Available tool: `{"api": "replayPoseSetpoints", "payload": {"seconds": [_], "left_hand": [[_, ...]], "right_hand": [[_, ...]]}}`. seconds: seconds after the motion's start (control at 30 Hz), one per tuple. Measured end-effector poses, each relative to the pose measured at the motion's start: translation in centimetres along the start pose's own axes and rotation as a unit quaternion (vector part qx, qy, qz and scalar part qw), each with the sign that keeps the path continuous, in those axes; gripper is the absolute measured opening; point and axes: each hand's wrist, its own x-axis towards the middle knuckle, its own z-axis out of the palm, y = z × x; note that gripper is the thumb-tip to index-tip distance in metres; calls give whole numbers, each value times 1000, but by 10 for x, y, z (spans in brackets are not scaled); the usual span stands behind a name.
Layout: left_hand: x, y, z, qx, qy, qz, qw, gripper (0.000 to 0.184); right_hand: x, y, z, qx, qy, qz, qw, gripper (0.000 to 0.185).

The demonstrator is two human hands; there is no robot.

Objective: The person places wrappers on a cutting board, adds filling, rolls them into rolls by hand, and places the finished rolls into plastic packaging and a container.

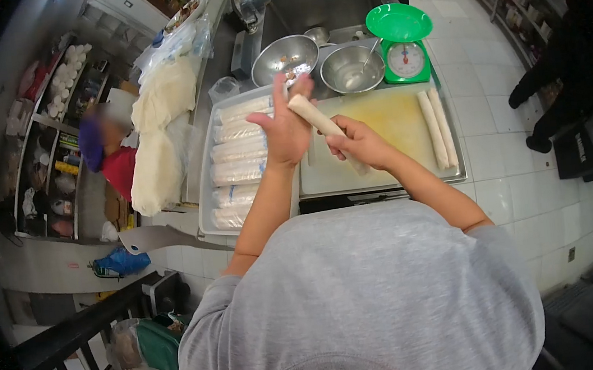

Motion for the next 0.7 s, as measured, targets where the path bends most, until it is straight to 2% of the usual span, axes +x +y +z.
{"api": "replayPoseSetpoints", "payload": {"seconds": [0.03,0.07,0.13,0.17,0.2,0.27,0.3,0.4,0.43,0.5,0.53,0.63,0.7], "left_hand": [[1,2,-6,-59,30,3,998,87],[3,4,-13,44,55,25,997,88],[6,16,-19,246,104,69,961,93],[10,15,-28,514,44,91,852,95],[6,16,-18,621,-8,99,777,96],[-4,12,13,797,-112,113,582,98],[-6,1,19,769,-133,140,610,96],[-3,-20,10,755,-207,173,597,90],[-6,-21,11,728,-175,162,643,76],[-8,-26,8,615,-98,3,783,63],[-10,-29,5,542,-58,-77,835,57],[-11,-45,-6,493,-18,-16,870,37],[-9,-39,3,411,53,-118,902,31]], "right_hand": [[-1,-5,-1,70,-9,-2,997,38],[-3,-11,-2,127,-5,8,992,37],[-6,-35,-1,239,3,29,971,35],[-4,-41,-7,228,0,64,971,37],[-3,-42,-14,206,-16,94,974,37],[0,-43,-25,160,-46,151,974,35],[3,-40,-28,147,-55,174,972,34],[0,-59,-20,141,-69,190,969,35],[-2,-71,-20,126,-70,178,973,37],[-6,-90,-24,97,-72,155,981,39],[-4,-88,-30,102,-66,144,982,40],[0,-88,-42,143,-41,84,985,44],[5,-92,-34,57,11,39,998,39]]}}
